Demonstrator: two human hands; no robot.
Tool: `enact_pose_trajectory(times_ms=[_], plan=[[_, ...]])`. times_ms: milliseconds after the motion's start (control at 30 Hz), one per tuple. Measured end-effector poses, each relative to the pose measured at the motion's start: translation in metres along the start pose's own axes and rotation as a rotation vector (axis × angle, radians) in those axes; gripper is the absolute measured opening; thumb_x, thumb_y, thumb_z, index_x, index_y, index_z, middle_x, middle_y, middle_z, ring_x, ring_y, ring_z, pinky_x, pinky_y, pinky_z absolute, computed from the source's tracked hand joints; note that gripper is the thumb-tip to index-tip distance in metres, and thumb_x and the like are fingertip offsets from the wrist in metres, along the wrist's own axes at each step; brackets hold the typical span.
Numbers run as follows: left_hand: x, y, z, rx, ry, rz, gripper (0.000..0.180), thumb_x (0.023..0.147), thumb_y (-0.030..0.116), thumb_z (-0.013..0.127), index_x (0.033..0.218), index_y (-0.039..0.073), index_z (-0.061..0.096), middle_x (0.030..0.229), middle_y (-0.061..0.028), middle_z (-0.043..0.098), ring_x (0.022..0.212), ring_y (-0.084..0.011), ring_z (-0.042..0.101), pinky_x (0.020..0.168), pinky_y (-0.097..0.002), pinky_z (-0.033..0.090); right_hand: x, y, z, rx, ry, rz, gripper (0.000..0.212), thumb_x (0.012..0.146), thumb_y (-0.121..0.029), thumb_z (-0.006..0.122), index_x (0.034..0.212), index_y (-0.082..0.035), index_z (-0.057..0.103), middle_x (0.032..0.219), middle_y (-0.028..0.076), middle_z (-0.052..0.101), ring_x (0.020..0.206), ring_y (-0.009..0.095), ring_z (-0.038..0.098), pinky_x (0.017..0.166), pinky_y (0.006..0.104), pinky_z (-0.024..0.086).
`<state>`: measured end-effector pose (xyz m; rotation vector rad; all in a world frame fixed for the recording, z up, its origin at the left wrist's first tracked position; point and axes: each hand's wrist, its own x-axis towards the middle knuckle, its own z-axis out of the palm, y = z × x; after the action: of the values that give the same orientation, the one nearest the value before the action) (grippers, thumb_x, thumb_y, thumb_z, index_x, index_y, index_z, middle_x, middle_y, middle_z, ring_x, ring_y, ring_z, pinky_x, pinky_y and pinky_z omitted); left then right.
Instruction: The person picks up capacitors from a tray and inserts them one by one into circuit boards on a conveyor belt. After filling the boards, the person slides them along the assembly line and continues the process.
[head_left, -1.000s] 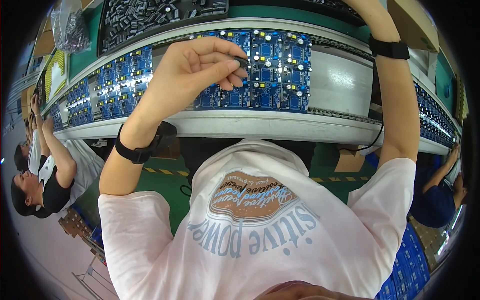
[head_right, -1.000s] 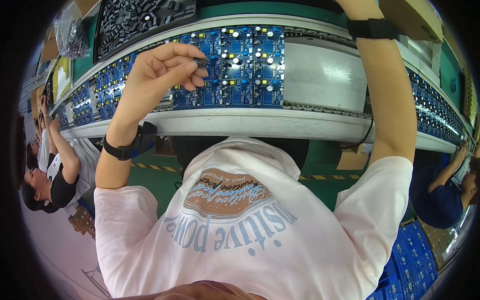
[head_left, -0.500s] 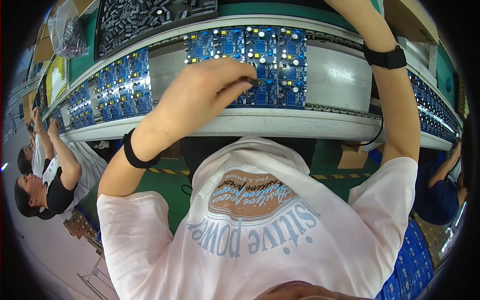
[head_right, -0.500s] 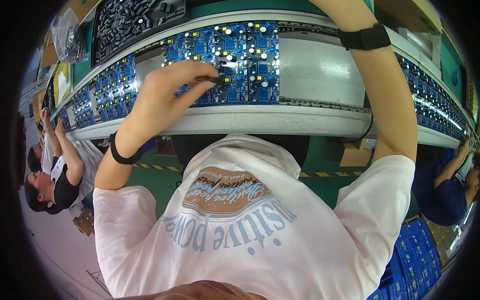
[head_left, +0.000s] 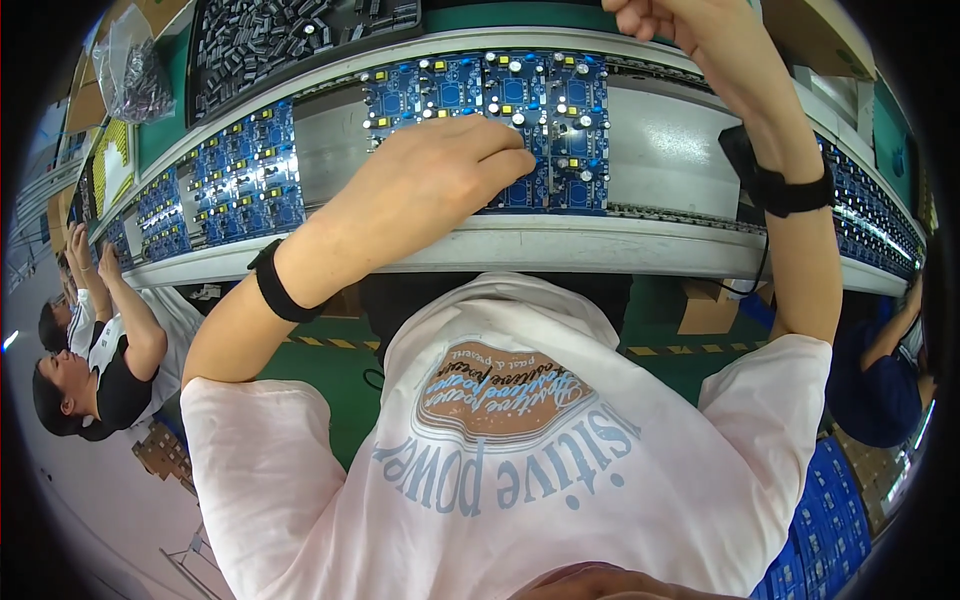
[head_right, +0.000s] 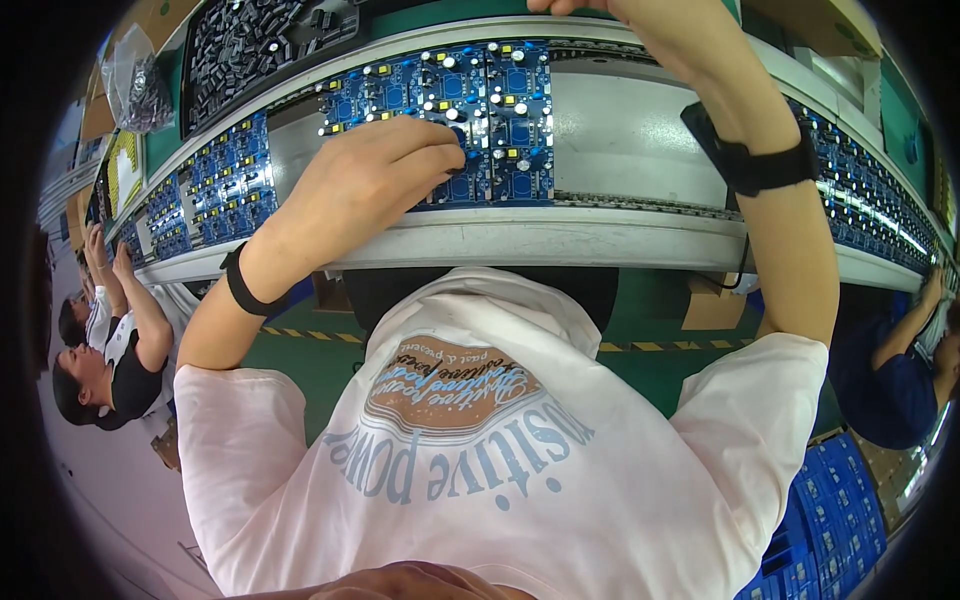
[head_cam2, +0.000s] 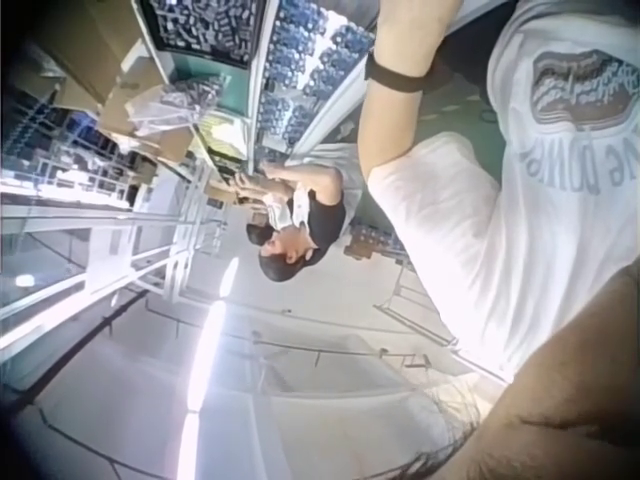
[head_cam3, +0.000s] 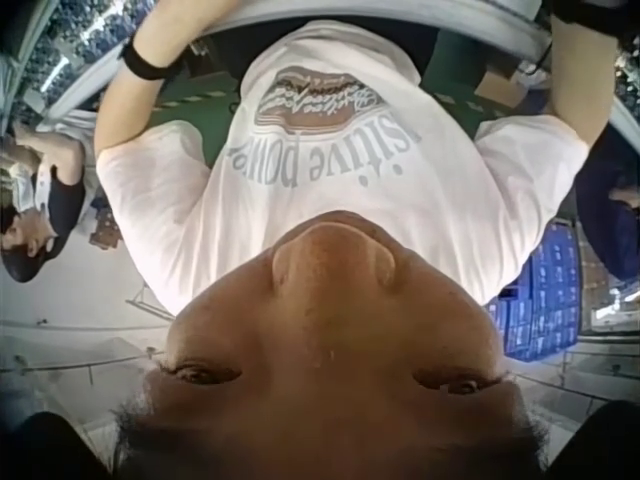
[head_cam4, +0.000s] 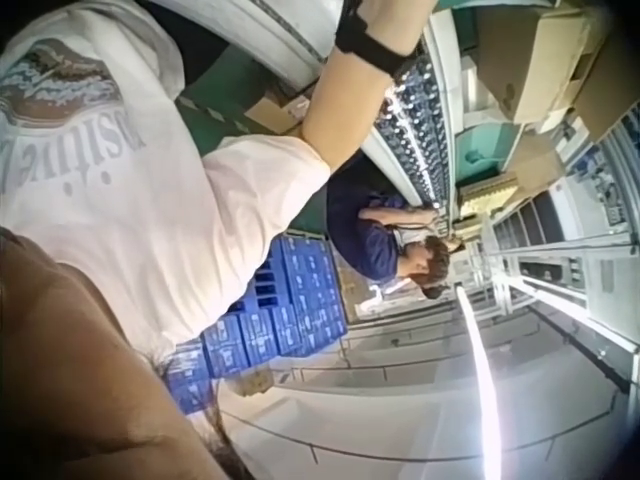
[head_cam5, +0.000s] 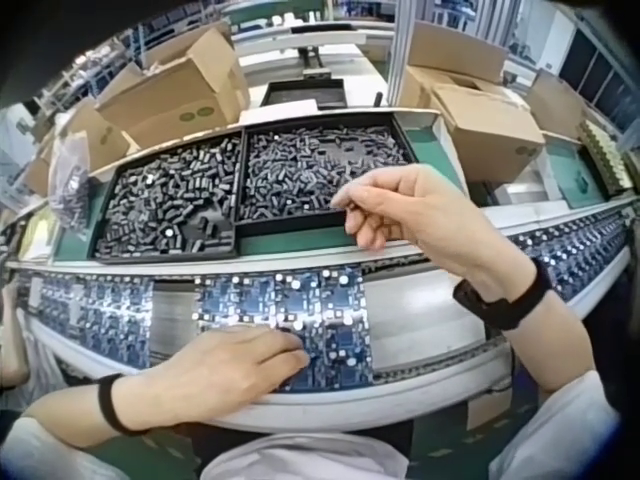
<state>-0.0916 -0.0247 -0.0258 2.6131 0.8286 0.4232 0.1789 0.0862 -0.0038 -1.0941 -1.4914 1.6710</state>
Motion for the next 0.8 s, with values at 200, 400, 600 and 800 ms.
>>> enact_pose_trajectory(times_ms=[200, 400, 600, 800], plan=[[0.003, 0.001, -0.001, 0.074, -0.037, 0.067, 0.025, 0.081, 0.007, 0.065, 0.106, 0.003, 0.068, 0.102, -0.0067, 0.067, 0.095, -0.0253, 0.069, 0.081, -0.0379, 0.058, -0.019, 0.004, 0.008, 0.202, -0.037, 0.061, 0.026, 0.108, -0.013, 0.055, 0.122, 0.005, 0.067, 0.097, 0.009, 0.073, 0.082, 0.014, 0.072, 0.076, 0.025, 0.06], [0.006, 0.006, -0.004, 0.155, -0.114, 0.052, 0.026, 0.081, 0.008, 0.065, 0.107, 0.003, 0.065, 0.103, -0.0075, 0.066, 0.095, -0.0253, 0.069, 0.082, -0.0369, 0.057, -0.025, 0.004, 0.014, 0.128, -0.038, 0.091, 0.022, 0.105, -0.007, 0.058, 0.119, 0.007, 0.068, 0.099, 0.012, 0.074, 0.085, 0.015, 0.074, 0.078, 0.0244, 0.061], [0.006, 0.005, -0.001, 0.169, -0.158, 0.033, 0.03, 0.082, 0.008, 0.064, 0.112, 0.002, 0.066, 0.114, -0.0087, 0.068, 0.102, -0.0253, 0.069, 0.084, -0.0374, 0.057, -0.025, 0.033, 0.006, -0.134, -0.108, -0.011, 0.026, 0.107, -0.021, 0.059, 0.121, -0.002, 0.07, 0.098, 0.006, 0.074, 0.081, 0.01, 0.071, 0.074, 0.0212, 0.055], [0.008, 0.003, -0.006, 0.073, -0.057, -0.016, 0.022, 0.086, 0.01, 0.069, 0.108, 0.006, 0.069, 0.108, -0.0086, 0.07, 0.096, -0.0274, 0.07, 0.078, -0.0377, 0.057, -0.031, 0.035, 0.01, -0.071, -0.16, -0.017, 0.024, 0.107, -0.02, 0.059, 0.118, -0.003, 0.07, 0.093, 0.005, 0.073, 0.082, 0.01, 0.071, 0.073, 0.0212, 0.055]])
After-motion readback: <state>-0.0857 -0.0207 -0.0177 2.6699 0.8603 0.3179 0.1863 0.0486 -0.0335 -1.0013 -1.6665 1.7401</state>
